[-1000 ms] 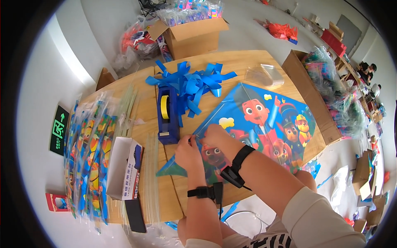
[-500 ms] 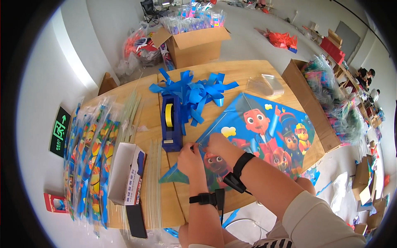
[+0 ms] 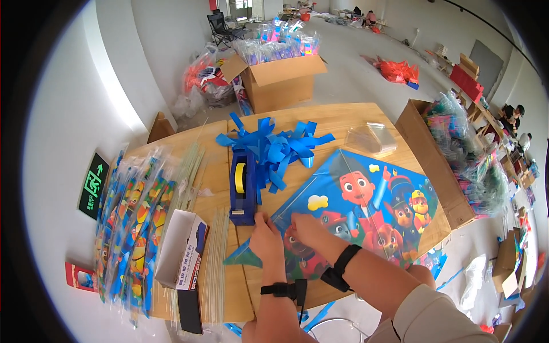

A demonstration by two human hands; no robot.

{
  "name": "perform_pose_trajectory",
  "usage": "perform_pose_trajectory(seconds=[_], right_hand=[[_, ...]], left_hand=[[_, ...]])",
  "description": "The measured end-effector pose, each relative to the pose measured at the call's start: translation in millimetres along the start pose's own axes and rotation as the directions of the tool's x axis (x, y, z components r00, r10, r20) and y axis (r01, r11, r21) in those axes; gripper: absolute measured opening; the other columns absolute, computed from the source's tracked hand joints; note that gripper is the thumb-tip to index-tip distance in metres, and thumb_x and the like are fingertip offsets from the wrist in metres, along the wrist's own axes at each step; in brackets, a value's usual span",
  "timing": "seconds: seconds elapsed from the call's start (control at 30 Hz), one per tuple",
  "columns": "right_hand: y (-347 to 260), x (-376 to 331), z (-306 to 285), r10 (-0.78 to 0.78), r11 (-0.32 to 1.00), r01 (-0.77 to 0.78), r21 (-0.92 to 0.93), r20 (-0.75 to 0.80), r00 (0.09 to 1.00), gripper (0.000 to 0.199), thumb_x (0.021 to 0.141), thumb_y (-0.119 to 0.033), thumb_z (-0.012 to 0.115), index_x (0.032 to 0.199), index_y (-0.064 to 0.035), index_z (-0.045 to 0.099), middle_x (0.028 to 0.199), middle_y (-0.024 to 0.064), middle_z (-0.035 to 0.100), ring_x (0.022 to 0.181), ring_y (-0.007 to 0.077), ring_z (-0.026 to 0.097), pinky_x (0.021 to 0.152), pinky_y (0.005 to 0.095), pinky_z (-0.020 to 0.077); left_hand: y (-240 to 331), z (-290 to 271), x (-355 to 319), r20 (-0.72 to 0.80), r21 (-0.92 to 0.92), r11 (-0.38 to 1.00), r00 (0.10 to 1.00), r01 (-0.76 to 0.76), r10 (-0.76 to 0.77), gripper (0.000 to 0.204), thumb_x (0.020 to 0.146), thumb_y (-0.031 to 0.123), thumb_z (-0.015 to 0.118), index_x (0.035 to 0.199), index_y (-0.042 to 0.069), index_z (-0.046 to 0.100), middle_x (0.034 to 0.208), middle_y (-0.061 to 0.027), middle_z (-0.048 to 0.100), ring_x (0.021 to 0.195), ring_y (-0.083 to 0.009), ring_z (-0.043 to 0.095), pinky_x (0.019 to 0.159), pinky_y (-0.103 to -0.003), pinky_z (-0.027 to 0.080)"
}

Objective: Assembling a kite by attaching rods and string to a printed kite skin.

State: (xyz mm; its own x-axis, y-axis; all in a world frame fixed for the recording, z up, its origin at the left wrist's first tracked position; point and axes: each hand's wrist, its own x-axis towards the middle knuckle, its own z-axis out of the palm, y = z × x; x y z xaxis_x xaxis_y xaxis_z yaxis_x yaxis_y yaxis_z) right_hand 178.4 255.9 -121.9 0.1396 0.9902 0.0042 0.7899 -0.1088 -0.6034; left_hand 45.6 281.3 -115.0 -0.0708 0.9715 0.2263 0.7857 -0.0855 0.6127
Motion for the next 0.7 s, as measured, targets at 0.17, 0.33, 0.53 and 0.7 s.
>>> perform_pose_trajectory(seconds=[0.17,0.33,0.53,0.7], right_hand=[[10.6,-14.4,-9.2,-0.131,0.989,0.138,0.060,-0.118,0.984,0.024,0.082,-0.022,0.072,0.081,-0.0066,0.054,0.073,0.0125,0.061,0.068,0.0323,0.062,0.058,0.0417,0.0461],[-2.1,-60.1,-64.6,0.131,0.885,-0.112,0.451,-0.010,0.991,0.027,0.085,-0.024,0.072,0.080,-0.0063,0.052,0.071,0.0085,0.059,0.065,0.0211,0.058,0.059,0.0355,0.0438],[25.3,-198.9,-191.3,0.017,0.923,-0.053,0.381,0.099,0.995,0.027,0.088,-0.021,0.072,0.079,-0.0065,0.051,0.064,0.0038,0.052,0.059,0.0140,0.051,0.055,0.0310,0.0410],[95.5,-321.2,-236.9,0.371,0.902,-0.393,0.179,0.142,0.918,0.023,0.083,-0.018,0.076,0.079,-0.0077,0.056,0.065,0.0014,0.056,0.063,0.0099,0.054,0.057,0.0258,0.0431]], left_hand=[[18.6,-15.0,-17.7,0.081,0.052,0.967,0.967,-0.248,0.243,0.032,0.093,0.016,0.060,0.124,0.014,0.059,0.121,-0.0122,0.063,0.095,-0.0344,0.066,0.072,-0.043,0.055],[-0.2,-8.9,-19.6,0.133,0.219,0.818,0.846,-0.532,0.516,0.043,0.092,0.017,0.060,0.135,0.010,0.057,0.135,-0.0074,0.056,0.101,-0.0321,0.063,0.078,-0.040,0.056],[7.4,-14.2,-27.6,0.146,0.329,0.786,0.850,-0.524,0.505,0.048,0.097,0.034,0.054,0.138,0.009,0.054,0.142,-0.0061,0.052,0.096,-0.0331,0.064,0.082,-0.043,0.055],[28.2,-6.7,-34.3,0.294,0.375,0.780,0.862,-0.501,0.412,0.051,0.098,0.039,0.051,0.140,0.011,0.053,0.147,-0.0106,0.048,0.099,-0.0366,0.064,0.084,-0.048,0.054]])
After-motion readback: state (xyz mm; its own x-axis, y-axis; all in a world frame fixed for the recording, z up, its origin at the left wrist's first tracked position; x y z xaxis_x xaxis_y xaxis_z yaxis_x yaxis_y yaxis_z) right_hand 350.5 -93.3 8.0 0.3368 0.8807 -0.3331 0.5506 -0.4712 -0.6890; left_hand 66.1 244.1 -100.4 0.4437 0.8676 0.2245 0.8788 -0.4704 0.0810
